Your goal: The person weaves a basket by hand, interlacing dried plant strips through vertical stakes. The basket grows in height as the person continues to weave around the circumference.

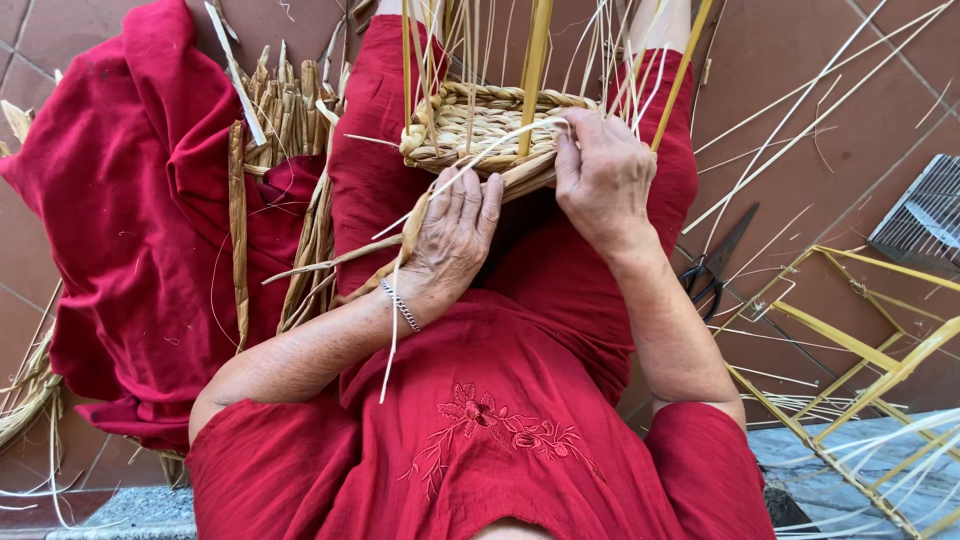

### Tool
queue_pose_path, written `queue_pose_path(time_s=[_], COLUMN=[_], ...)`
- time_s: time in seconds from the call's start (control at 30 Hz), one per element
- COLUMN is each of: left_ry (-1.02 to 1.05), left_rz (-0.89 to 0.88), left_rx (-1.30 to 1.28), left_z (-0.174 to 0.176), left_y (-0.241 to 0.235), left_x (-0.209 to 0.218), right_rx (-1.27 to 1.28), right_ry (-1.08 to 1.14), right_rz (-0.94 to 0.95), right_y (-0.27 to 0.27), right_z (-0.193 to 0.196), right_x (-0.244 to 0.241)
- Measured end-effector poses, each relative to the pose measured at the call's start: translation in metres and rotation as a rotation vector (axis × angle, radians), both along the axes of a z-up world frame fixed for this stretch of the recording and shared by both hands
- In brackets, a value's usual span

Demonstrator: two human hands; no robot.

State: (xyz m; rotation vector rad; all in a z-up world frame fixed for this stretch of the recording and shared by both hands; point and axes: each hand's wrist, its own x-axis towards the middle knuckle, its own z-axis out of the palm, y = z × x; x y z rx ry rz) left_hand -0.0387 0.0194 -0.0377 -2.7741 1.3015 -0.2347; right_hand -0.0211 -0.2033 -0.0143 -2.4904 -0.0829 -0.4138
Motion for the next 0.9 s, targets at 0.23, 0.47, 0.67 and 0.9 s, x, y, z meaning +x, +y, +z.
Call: queue_pose_path(time_s=[0.23, 0.47, 0.67, 0.9], left_ry=[-0.018, -0.013, 0.465, 0.618], left_rz=[0.003, -0.047, 0.109, 0.262], left_rx=[0.057, 0.083, -0.276, -0.772], left_z=[0.009, 0.018, 0.017, 0.020], left_y=[-0.001, 0.010, 0.046, 0.081], left_x=[-0.002, 0.001, 0.021, 0.075], right_rx=[-0.097, 0.951, 0.750, 0.351], right_ry=[-0.344, 0.132, 0.194, 0.178], right_rz=[0.137, -0.058, 0.356, 0.133], right_y=[0.010, -0.019, -0.018, -0.013], right_z=[-0.001, -0.002, 0.013, 0.006], right_x=[0.024, 0.022, 0.000, -0.004])
